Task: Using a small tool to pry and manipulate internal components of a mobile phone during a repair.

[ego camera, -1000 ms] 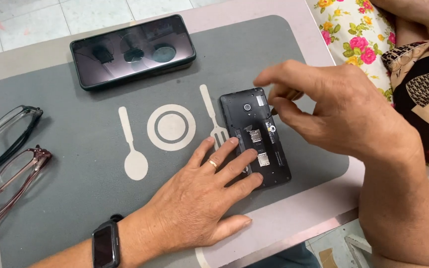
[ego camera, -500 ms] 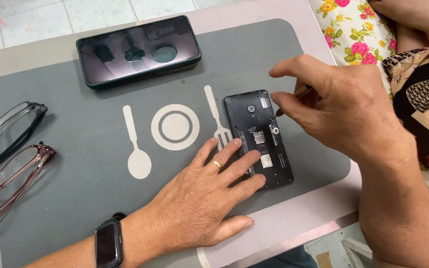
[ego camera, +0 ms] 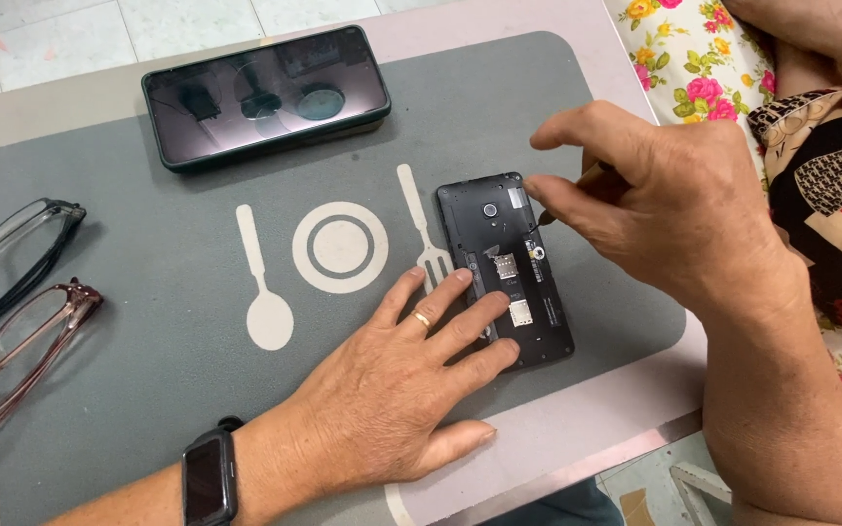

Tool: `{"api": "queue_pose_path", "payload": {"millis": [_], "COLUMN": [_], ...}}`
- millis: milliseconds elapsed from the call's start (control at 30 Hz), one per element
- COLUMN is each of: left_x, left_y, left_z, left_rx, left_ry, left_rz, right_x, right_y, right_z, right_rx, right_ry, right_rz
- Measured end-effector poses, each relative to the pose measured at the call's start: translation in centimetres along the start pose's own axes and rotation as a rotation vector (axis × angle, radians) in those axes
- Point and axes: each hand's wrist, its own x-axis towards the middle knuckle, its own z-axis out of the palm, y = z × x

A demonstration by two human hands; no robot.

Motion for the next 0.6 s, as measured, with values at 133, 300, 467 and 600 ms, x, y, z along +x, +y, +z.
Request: {"api": "queue_pose_path", "payload": {"millis": [133, 300, 467, 600], "left_x": [0.04, 0.05, 0.03, 0.04], "left_y": [0.04, -0.02, 0.00, 0.01], "left_z": [-0.09, 0.03, 0.04, 0.05], "left_rx": [-0.005, -0.002, 0.009, 0.007], "left_ry": [-0.005, -0.019, -0.007, -0.014], "left_rz": [-0.003, -0.009, -0.004, -0.008], "right_x": [0.07, 0.39, 0.71, 0.49], "right_y": [-0.10, -0.28, -0.60, -0.36], "right_z": [0.00, -0.21, -0.51, -0.37], "right_rx": [0.048, 0.075, 0.099, 0.066], "right_ry": [0.002, -0.017, -0.052, -0.056], "right_rz": [-0.016, -0.028, -0.004, -0.016]}}
